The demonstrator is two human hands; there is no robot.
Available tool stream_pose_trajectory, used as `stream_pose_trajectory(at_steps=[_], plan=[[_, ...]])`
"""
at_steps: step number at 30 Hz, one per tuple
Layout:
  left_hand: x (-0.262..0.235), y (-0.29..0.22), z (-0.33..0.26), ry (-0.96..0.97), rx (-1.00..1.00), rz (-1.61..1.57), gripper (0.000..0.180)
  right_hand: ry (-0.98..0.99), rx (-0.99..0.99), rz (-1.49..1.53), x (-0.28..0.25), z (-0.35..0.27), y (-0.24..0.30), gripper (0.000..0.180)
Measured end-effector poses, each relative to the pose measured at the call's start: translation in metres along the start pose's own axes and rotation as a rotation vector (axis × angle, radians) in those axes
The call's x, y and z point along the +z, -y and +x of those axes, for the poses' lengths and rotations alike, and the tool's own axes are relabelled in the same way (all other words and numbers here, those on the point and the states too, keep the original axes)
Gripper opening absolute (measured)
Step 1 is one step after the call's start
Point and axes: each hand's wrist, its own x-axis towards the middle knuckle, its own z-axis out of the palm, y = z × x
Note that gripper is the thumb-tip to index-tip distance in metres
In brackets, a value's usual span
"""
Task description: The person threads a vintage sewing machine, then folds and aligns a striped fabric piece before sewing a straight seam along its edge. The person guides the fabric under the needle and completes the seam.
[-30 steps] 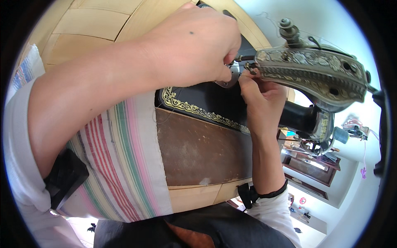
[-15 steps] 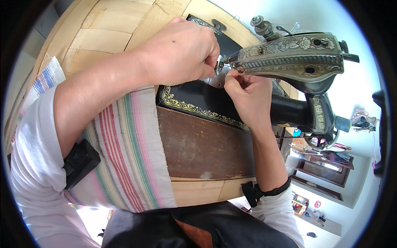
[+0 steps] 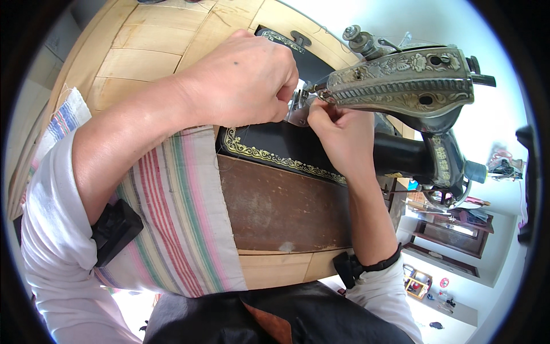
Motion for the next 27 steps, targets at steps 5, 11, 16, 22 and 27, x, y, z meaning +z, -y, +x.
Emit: stream_pose_trajectory(at_steps=[5,11,16,22,27], plan=[[0.002,0.003,0.000,-0.032,0.083,-0.018,0.007,0.029,0.042,0.006,-0.004,-0.007,-0.001,0.012],[0.010,-0.001,0.005,-0.097,0.030,-0.026,0.010,-0.009,0.015,-0.073,-0.008,0.001,-0.010,0.011],[0.013,-0.001,0.006,-0.167,-0.046,0.029,0.013,-0.073,-0.052,-0.044,-0.005,0.004,-0.016,0.008],[0.018,-0.003,0.011,-0.187,-0.052,0.097,0.012,-0.081,-0.053,-0.008,-0.002,0.001,-0.024,0.007],[0.016,-0.004,0.011,-0.165,-0.089,0.090,0.013,-0.090,-0.047,0.001,-0.003,-0.001,-0.027,0.008]])
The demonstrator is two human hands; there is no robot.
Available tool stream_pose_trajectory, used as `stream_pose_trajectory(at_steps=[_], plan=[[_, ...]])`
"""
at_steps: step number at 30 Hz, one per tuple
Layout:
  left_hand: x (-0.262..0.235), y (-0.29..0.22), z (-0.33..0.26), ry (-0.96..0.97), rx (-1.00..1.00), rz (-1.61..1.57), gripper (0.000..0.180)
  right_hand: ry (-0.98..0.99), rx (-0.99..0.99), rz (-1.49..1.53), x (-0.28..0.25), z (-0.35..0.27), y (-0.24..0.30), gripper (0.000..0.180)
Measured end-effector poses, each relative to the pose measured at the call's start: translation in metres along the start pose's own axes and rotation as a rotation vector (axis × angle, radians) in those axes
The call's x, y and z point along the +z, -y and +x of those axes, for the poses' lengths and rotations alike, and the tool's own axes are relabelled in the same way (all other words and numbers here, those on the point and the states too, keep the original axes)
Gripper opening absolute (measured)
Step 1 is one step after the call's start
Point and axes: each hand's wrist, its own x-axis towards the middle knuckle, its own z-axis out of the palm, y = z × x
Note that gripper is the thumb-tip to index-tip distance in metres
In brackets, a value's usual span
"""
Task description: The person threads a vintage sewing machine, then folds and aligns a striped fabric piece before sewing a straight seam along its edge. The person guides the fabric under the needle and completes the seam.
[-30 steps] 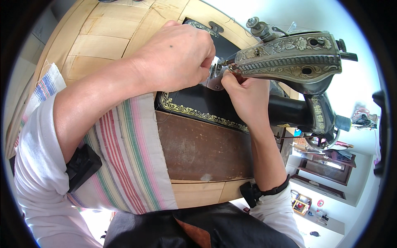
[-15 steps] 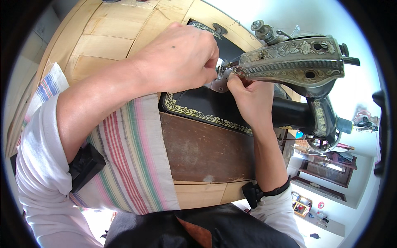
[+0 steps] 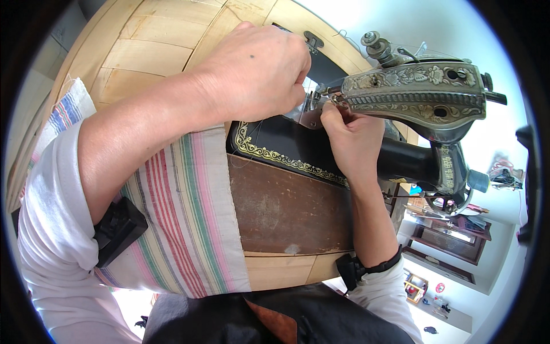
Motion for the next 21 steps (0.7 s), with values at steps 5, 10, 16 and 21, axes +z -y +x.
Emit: stream_pose_trajectory(at_steps=[5,10,16,21], plan=[[-0.002,-0.001,0.000,0.010,-0.018,-0.027,0.015,-0.009,0.072,0.075,-0.007,-0.002,0.003,0.010],[-0.006,0.004,-0.003,-0.002,-0.054,-0.040,0.017,0.046,0.133,0.013,-0.014,-0.010,0.006,0.008],[-0.005,0.005,0.003,0.025,-0.040,-0.093,0.021,0.085,0.178,0.082,-0.030,-0.026,-0.001,0.002],[-0.031,-0.019,0.002,0.036,0.006,-0.003,0.020,0.057,0.152,0.150,-0.037,-0.028,-0.011,0.002]])
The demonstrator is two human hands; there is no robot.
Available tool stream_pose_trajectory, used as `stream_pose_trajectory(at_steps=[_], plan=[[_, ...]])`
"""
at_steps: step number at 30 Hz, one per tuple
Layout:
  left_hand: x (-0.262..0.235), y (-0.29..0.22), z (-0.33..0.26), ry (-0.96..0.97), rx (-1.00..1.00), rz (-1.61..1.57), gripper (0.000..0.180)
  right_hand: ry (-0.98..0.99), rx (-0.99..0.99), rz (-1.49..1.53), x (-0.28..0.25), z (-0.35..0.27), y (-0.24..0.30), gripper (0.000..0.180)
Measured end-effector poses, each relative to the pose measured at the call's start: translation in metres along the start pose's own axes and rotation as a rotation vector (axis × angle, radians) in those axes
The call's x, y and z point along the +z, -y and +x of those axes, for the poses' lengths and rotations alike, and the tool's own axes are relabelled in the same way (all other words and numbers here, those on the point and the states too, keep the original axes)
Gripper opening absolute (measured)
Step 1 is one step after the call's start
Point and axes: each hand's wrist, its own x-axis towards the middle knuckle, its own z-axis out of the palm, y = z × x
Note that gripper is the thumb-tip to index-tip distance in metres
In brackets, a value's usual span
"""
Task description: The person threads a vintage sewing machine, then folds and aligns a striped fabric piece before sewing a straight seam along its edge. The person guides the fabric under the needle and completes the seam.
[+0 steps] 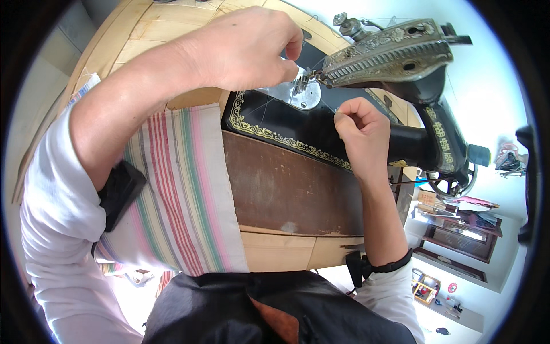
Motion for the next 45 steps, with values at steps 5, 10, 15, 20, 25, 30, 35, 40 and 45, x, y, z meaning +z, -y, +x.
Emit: stream_pose_trajectory(at_steps=[5,10,15,20,25,30,35,40,45], plan=[[-0.027,-0.029,-0.020,0.108,0.016,0.187,0.018,-0.011,-0.023,0.040,-0.009,-0.002,-0.001,0.003],[-0.004,-0.034,-0.044,0.148,-0.010,0.265,0.016,-0.010,-0.041,0.073,-0.024,-0.013,-0.004,0.003],[0.019,-0.026,-0.043,0.136,-0.083,0.267,0.021,-0.009,-0.065,0.093,-0.031,-0.022,-0.009,0.003],[0.039,-0.020,-0.029,-0.102,-0.014,0.302,0.034,0.003,-0.077,0.078,-0.030,-0.019,-0.009,0.003],[0.043,-0.006,-0.015,-0.066,-0.028,0.327,0.034,-0.014,-0.087,0.080,-0.030,-0.012,-0.009,0.003],[0.035,0.000,-0.011,0.055,-0.116,0.204,0.021,-0.032,-0.052,0.087,-0.040,-0.015,-0.013,0.003],[0.022,-0.006,-0.013,0.090,-0.105,0.270,0.016,-0.027,-0.048,0.056,-0.043,-0.015,-0.016,0.003],[-0.010,0.009,-0.016,0.180,-0.191,0.047,0.025,-0.045,-0.024,0.024,-0.042,-0.011,-0.022,0.004],[-0.033,0.039,-0.019,0.028,-0.369,-0.090,0.022,-0.050,-0.006,0.038,-0.040,-0.008,-0.029,0.005]])
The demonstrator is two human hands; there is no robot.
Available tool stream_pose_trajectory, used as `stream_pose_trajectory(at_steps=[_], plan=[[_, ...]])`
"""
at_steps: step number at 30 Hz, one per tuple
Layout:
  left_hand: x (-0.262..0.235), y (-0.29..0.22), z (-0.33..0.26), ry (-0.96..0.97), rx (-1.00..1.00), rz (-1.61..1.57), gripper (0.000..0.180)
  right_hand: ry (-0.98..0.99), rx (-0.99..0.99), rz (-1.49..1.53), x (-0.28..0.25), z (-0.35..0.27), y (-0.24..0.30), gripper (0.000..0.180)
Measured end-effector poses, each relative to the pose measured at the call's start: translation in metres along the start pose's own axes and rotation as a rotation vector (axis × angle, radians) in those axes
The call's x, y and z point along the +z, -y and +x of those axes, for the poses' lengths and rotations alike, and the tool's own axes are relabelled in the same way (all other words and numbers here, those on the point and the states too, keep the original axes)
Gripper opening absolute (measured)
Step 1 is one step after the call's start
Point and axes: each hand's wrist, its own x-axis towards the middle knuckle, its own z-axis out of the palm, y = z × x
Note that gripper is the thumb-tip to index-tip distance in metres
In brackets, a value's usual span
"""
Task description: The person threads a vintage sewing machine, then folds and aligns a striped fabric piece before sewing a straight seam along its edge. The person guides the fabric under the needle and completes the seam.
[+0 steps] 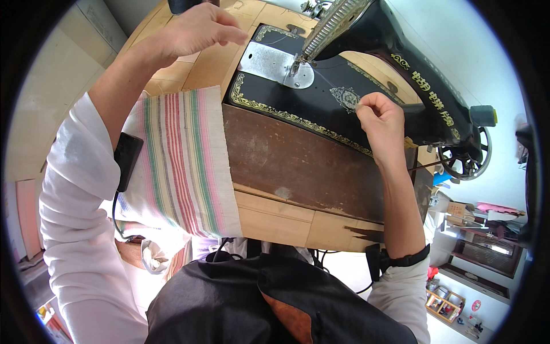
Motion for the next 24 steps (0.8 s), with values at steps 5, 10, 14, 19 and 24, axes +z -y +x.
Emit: stream_pose_trajectory(at_steps=[5,10,14,19,24], plan=[[-0.009,-0.001,0.000,-0.199,-0.077,0.255,0.020,0.031,-0.009,-0.039,0.000,0.000,-0.005,0.006],[0.006,-0.025,-0.005,-0.412,0.286,0.548,0.017,0.031,-0.020,-0.072,0.000,0.000,-0.004,0.006],[0.041,-0.038,-0.006,-0.184,0.586,0.366,0.018,0.018,-0.012,-0.055,0.000,0.001,0.000,0.005],[0.072,-0.039,-0.001,-0.085,0.377,0.490,0.026,0.022,-0.002,-0.040,-0.001,-0.003,0.008,0.005],[0.067,-0.033,0.005,0.072,0.364,0.283,0.020,0.064,-0.005,-0.031,-0.005,-0.011,0.016,0.004]])
